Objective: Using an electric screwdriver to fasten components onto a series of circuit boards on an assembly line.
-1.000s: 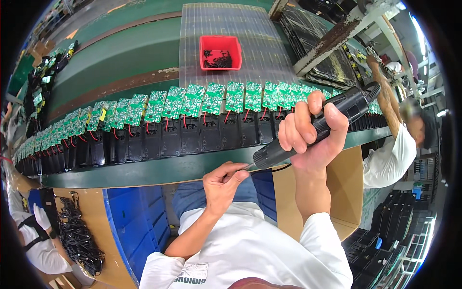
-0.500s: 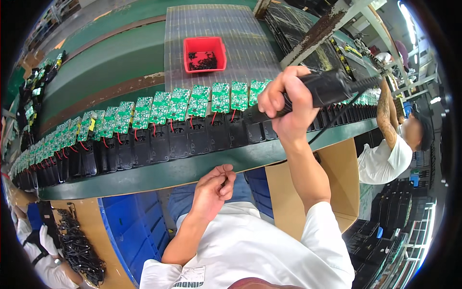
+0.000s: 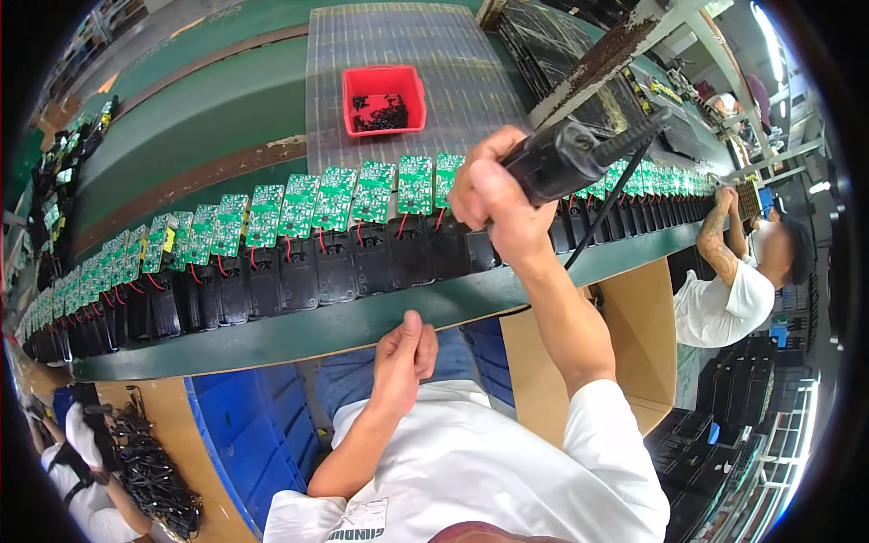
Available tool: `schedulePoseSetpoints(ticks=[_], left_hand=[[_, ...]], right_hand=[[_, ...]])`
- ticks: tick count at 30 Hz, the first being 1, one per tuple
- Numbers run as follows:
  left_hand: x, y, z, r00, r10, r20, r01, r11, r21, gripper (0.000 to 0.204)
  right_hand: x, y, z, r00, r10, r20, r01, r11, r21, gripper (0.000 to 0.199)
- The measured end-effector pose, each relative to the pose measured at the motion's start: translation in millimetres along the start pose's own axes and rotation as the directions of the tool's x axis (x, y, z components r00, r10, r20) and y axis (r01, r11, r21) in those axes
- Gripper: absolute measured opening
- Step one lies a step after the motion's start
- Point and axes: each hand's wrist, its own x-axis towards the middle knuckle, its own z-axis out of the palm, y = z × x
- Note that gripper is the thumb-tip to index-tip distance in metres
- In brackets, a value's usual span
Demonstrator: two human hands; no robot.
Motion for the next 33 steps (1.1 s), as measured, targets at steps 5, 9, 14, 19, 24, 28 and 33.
schedulePoseSetpoints(ticks=[5,9,14,19,24,28,33], left_hand=[[6,9,28,0.989,0.018,-0.148,0.01,0.983,0.182,0.027],[12,14,41,0.93,0.365,-0.051,-0.224,0.67,0.707,0.015],[14,12,41,0.9,0.432,-0.065,-0.282,0.687,0.669,0.01],[21,7,44,0.848,0.529,-0.023,-0.39,0.654,0.648,0.014],[20,4,52,0.846,0.528,-0.069,-0.365,0.67,0.646,0.012],[19,2,57,0.861,0.501,-0.083,-0.34,0.69,0.639,0.011],[15,-1,55,0.88,0.475,-0.011,-0.355,0.671,0.651,0.005]], right_hand=[[0,11,-6,0.998,0.008,0.07,-0.006,1.0,-0.027,0.015],[3,4,-4,0.999,0.02,0.028,-0.02,0.999,-0.033,0.003],[-6,-39,4,0.975,0.116,-0.19,-0.092,0.987,0.132,0.012],[-25,-72,-15,0.984,0.172,0.041,-0.172,0.875,0.452,0.021],[-29,-74,-21,0.978,0.201,0.054,-0.203,0.868,0.453,0.02],[-33,-75,-23,0.98,0.185,0.069,-0.196,0.869,0.455,0.02],[-36,-73,-23,0.978,0.187,0.091,-0.208,0.866,0.455,0.02]])
